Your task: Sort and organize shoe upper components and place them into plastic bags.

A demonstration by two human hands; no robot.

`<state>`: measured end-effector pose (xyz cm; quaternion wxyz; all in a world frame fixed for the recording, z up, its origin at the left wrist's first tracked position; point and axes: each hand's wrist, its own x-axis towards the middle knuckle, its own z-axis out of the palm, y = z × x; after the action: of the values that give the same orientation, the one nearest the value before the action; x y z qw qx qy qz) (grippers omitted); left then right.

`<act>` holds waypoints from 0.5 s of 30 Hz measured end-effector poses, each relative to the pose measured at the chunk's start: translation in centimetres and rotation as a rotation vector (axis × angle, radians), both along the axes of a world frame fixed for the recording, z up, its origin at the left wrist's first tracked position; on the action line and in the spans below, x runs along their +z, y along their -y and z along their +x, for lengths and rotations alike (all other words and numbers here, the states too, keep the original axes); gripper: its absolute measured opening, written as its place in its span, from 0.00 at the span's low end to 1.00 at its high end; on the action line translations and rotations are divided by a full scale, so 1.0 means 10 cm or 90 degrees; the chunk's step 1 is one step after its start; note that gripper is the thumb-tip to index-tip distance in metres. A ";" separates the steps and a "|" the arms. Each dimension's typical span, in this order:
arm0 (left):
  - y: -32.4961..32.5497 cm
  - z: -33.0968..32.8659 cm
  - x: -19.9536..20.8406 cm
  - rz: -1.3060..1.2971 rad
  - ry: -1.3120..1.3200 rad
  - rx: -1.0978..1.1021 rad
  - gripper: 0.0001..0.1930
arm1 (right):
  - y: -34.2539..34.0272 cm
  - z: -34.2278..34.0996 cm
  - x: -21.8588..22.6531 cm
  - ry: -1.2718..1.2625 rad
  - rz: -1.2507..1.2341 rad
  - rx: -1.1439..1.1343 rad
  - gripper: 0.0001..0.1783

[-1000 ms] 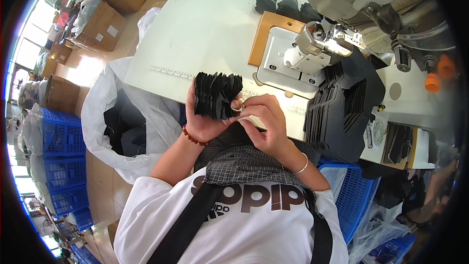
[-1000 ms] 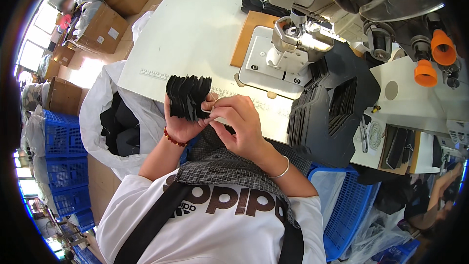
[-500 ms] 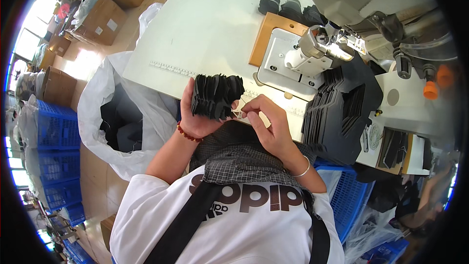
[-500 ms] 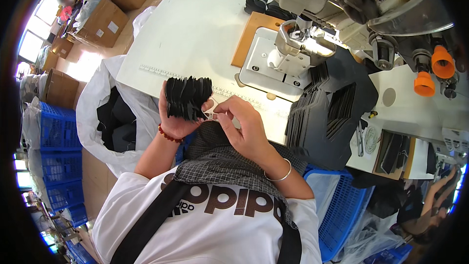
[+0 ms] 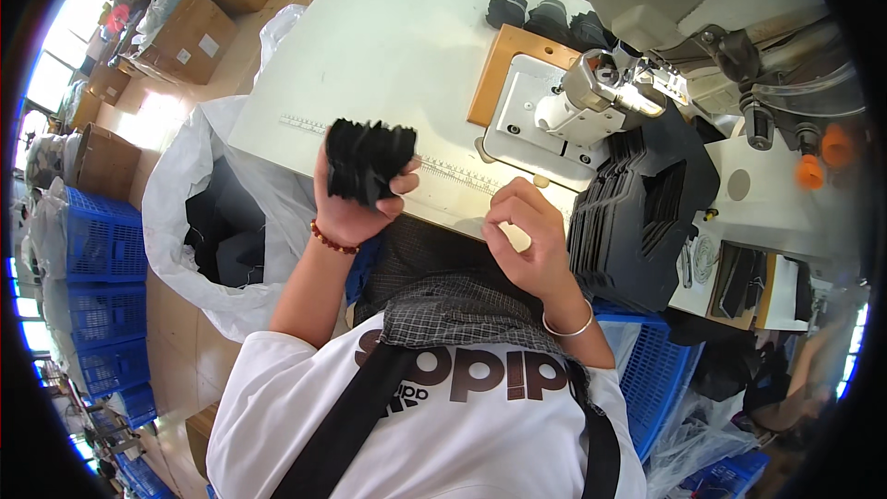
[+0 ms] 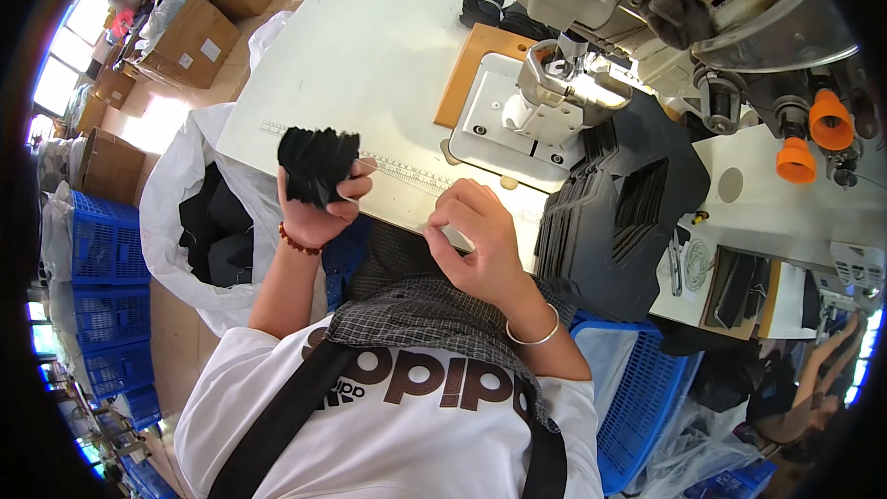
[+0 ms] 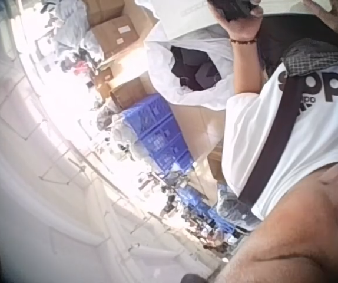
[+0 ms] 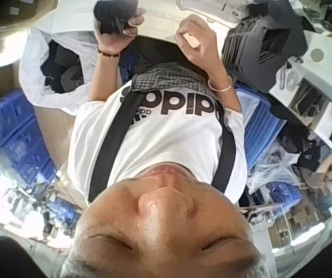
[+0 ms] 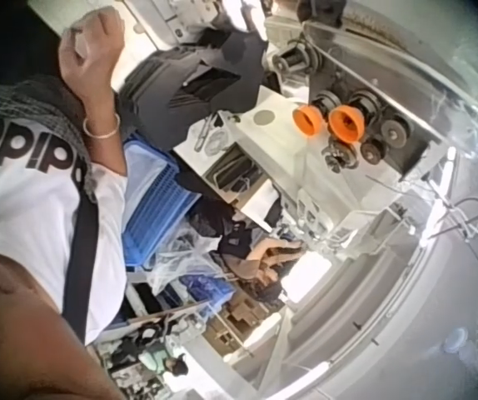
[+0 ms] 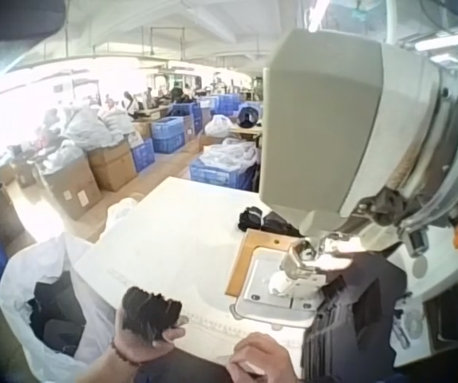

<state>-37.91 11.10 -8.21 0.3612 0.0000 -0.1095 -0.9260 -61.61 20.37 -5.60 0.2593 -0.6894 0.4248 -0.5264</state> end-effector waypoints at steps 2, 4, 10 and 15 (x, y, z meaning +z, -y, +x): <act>0.00 0.03 -0.01 0.054 -0.013 -0.004 0.36 | 0.00 -0.05 0.08 -0.017 -0.015 0.017 0.07; 0.02 0.00 0.01 -0.026 0.064 0.018 0.37 | -0.02 -0.07 0.14 0.016 0.007 0.109 0.07; -0.19 -0.16 -0.07 0.002 0.136 -0.090 0.43 | -0.12 -0.06 0.26 -0.116 -0.101 -0.009 0.08; -0.25 -0.36 -0.08 -0.096 0.149 -0.190 0.42 | -0.57 -0.45 0.55 0.064 -0.034 -0.076 0.04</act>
<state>-41.52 13.61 -8.99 0.2034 0.0643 -0.2186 -0.9522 -66.09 26.05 -0.09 0.2300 -0.6421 0.4374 -0.5861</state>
